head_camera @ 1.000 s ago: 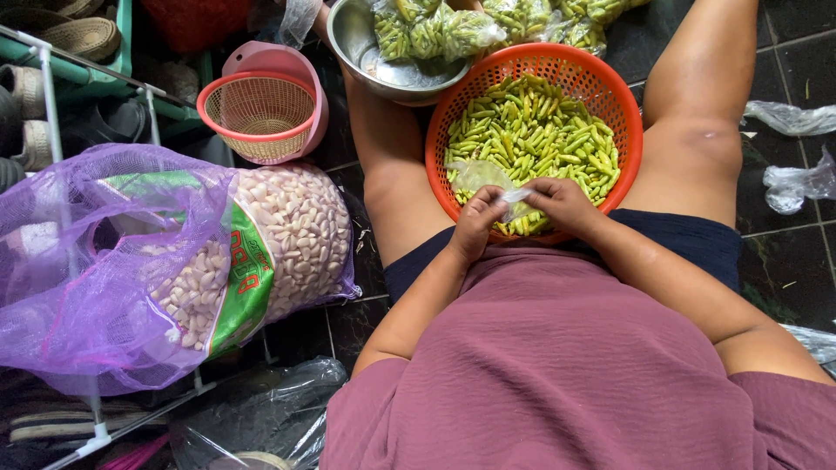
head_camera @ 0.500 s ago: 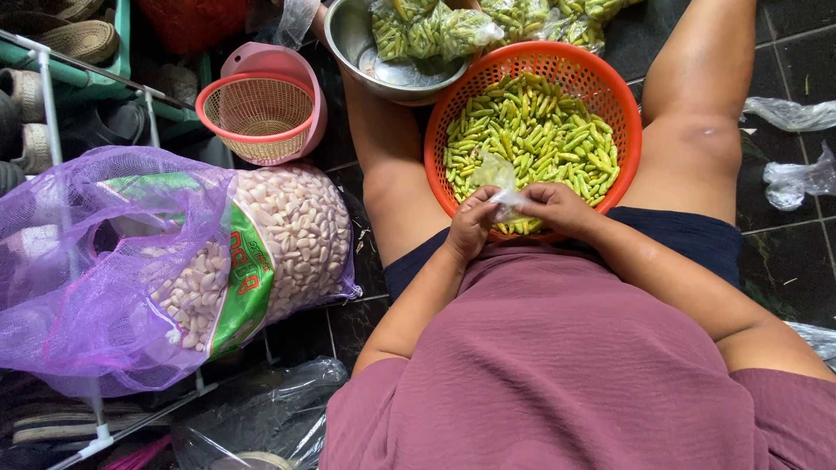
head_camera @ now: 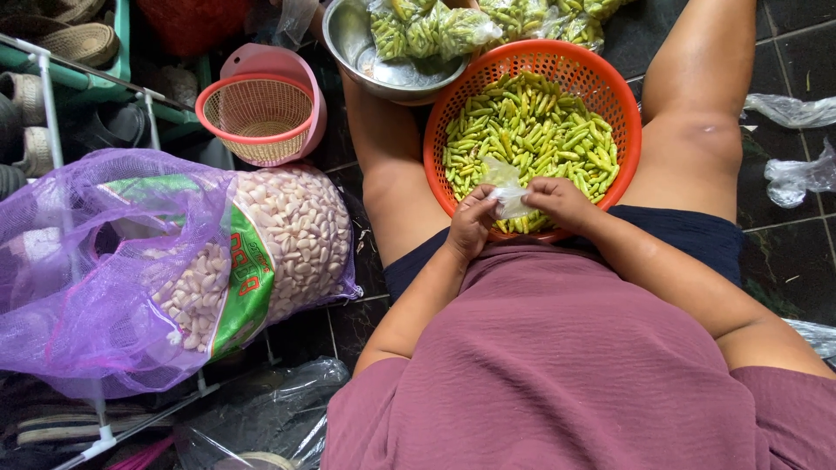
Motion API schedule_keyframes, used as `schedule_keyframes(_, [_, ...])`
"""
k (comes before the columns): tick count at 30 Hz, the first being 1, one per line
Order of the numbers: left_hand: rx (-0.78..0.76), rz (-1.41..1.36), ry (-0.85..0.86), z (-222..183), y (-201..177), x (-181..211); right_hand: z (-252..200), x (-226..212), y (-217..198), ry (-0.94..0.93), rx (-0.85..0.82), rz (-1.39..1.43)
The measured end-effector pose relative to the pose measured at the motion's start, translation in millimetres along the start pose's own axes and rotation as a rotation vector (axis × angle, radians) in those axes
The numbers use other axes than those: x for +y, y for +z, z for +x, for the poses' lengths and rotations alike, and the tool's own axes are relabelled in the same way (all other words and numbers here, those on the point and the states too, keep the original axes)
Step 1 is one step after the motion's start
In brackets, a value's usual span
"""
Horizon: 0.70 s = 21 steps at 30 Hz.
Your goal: The person places green peppers from a red basket into small plastic bags by hand and ties the bags shut.
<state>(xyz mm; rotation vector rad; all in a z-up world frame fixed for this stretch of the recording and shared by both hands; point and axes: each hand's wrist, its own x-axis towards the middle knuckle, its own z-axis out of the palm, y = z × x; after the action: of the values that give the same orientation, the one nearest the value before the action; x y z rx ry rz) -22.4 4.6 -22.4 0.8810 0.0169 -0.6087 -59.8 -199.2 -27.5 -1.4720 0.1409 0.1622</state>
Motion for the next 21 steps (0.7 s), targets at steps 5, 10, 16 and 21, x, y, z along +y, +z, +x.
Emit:
schedule_keyframes(5, [0.008, 0.317, 0.121, 10.1, -11.9, -8.8, -3.5, -21.1, -4.2, -0.073, 0.204, -0.108])
schedule_keyframes(10, [0.045, 0.467, 0.237, 5.6, 2.1, 4.8, -28.8, -76.0, 22.7, -0.739, 0.197, -0.462])
schedule_keyframes(16, [0.0, 0.503, 0.354, -1.5, 15.5, 5.9, -11.9, -42.6, 34.0, -0.772, 0.086, -0.694])
schedule_keyframes(21, [-0.039, 0.922, 0.693, -9.8, 25.8, 14.9, -17.3, -29.8, 29.3, -0.776, 0.207, -1.258])
